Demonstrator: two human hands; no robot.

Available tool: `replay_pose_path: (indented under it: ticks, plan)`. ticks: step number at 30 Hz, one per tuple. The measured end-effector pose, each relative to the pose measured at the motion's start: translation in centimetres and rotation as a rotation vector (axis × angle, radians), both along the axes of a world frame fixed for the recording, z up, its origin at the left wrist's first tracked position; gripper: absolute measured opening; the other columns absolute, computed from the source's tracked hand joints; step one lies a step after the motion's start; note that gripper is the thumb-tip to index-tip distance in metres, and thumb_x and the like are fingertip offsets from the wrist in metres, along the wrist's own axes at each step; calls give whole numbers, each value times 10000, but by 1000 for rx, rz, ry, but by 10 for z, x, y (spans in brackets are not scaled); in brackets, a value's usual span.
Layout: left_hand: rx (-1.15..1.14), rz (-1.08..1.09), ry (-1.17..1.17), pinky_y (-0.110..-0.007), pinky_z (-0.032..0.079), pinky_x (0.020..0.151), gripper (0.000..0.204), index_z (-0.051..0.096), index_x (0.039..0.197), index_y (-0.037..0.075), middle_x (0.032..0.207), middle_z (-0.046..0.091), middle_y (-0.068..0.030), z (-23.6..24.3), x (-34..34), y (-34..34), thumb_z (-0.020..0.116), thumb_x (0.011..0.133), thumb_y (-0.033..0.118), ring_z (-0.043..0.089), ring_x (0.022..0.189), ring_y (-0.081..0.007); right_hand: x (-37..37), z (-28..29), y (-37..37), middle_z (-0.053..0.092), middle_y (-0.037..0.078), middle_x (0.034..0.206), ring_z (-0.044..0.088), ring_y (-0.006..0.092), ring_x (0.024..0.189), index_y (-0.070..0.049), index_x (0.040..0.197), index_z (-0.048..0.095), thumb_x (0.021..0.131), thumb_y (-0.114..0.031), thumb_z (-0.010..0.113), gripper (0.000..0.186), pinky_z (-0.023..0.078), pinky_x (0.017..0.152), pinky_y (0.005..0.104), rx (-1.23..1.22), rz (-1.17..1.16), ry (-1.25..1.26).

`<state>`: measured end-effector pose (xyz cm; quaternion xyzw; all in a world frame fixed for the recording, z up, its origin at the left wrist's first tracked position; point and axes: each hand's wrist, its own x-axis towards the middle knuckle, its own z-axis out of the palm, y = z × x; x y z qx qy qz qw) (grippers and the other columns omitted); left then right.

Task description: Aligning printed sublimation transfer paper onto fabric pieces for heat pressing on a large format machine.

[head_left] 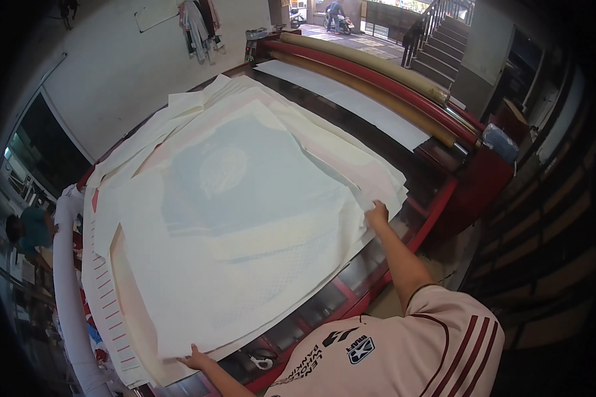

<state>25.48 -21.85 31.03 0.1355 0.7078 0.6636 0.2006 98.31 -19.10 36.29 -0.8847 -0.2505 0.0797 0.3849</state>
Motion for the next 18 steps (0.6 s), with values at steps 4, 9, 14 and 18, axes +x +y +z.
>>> replay_pose_path:
  ticks: [4,9,14,18]
  plan:
    - [26,-84,-150,-435,469,967,785,271,1472,54,1343,502,-166,15,31,28,594,785,-146,551,1139,-308,41,12,44,675,184,1030,653,327,975,-42,1127,624,667,-81,713,471,516,858,380,-12,-30,15]
    - [-112,-53,-139,-427,442,989,831,196,1497,44,1407,437,-207,-2,33,24,626,801,-101,506,1200,-327,70,-24,30,666,160,993,647,310,961,-60,1255,504,641,-151,796,686,515,848,382,-66,-108,33]
    - [-414,97,512,-441,367,1065,891,107,1522,87,1526,242,-204,25,58,-8,651,825,-20,403,1316,-362,2,-19,-41,417,260,1325,394,415,1253,40,1383,281,668,-199,824,929,335,1082,460,43,-406,120]
    - [-216,-104,-81,-515,377,1055,1013,-71,1517,133,1545,101,-216,44,130,-32,666,827,56,363,1327,-384,-6,-56,-72,596,142,1014,616,285,843,13,1124,500,800,-140,733,428,560,759,417,345,-242,891]
